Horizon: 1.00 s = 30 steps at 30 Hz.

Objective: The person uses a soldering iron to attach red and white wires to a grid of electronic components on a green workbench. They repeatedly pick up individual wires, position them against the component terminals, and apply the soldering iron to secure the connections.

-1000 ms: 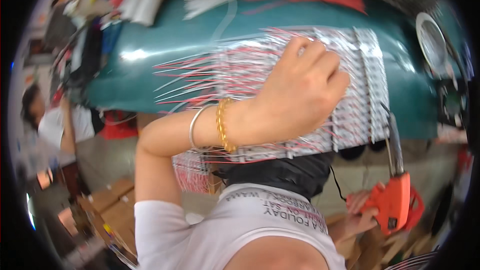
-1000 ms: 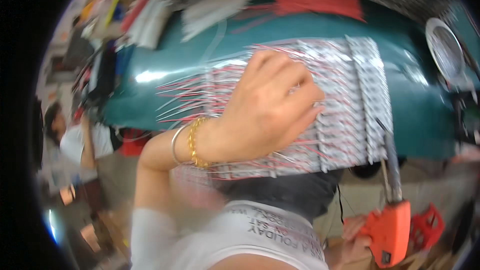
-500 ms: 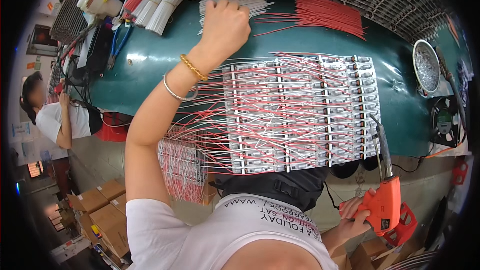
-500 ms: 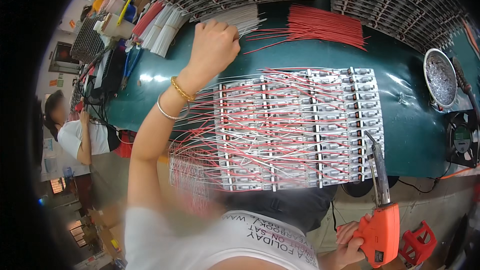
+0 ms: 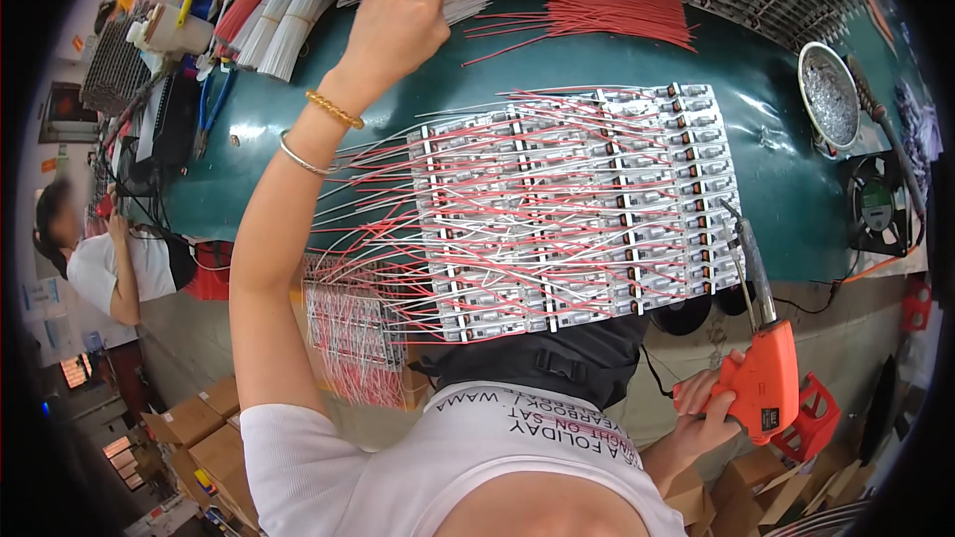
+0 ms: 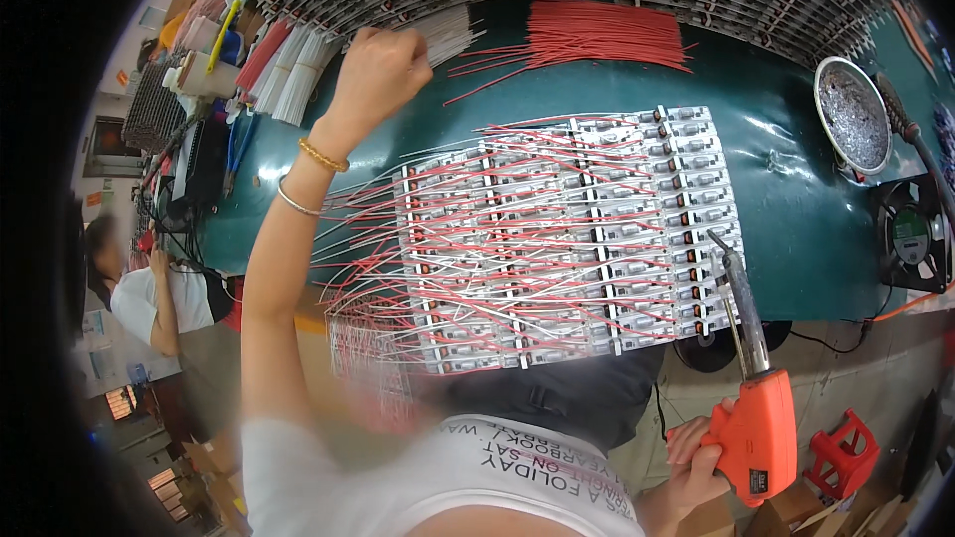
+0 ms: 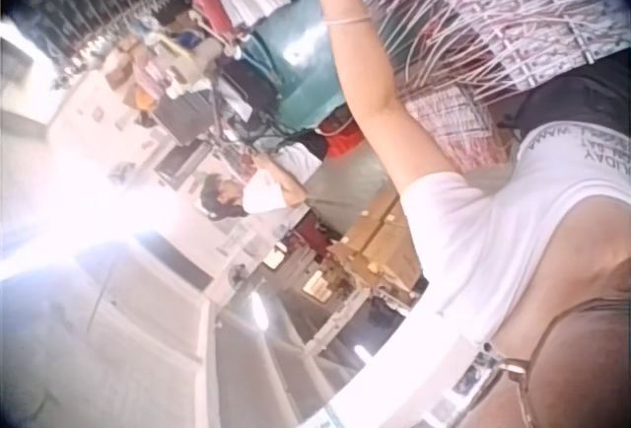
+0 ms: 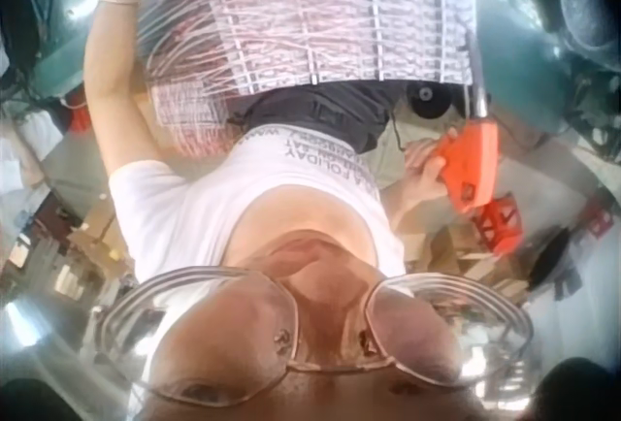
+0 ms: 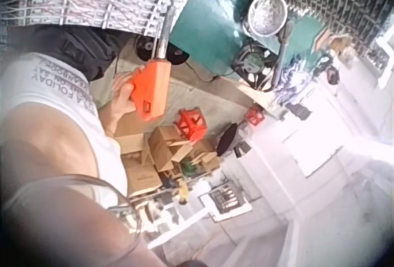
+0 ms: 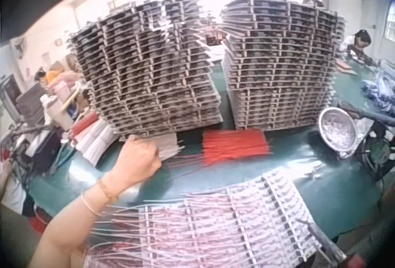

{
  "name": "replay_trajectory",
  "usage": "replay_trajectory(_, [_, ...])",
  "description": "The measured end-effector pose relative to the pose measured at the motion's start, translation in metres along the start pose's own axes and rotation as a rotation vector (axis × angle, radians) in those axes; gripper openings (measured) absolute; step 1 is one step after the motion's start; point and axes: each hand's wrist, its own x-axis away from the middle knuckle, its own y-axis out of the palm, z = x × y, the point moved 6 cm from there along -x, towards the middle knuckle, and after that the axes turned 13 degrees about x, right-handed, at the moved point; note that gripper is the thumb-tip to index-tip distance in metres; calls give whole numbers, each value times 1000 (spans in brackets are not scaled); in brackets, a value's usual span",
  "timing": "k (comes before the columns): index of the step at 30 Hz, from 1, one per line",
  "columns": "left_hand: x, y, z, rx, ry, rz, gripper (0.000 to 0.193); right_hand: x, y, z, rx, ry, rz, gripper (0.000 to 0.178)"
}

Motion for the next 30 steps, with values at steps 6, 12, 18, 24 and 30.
replay_trajectory(6, [8, -24, -2, 546, -233, 150, 14, 0, 1, -3, -2, -5, 2, 52])
replay_trajectory(12, [14, -30, 68, 972, -442, 26, 11, 13, -9, -6, 37, 24, 30, 63])
replay_trajectory(18, [26, -38, 216, 1034, -30, -334, 9, 41, -19, -22, 150, 101, 50, 71])
replay_trajectory(24, [23, -18, 257, 883, 74, -272, 13, 75, -32, -18, 208, 190, 94, 71])
replay_trajectory(30, [27, -17, 255, 854, 92, -226, 15, 89, -39, -7, 244, 236, 102, 70])
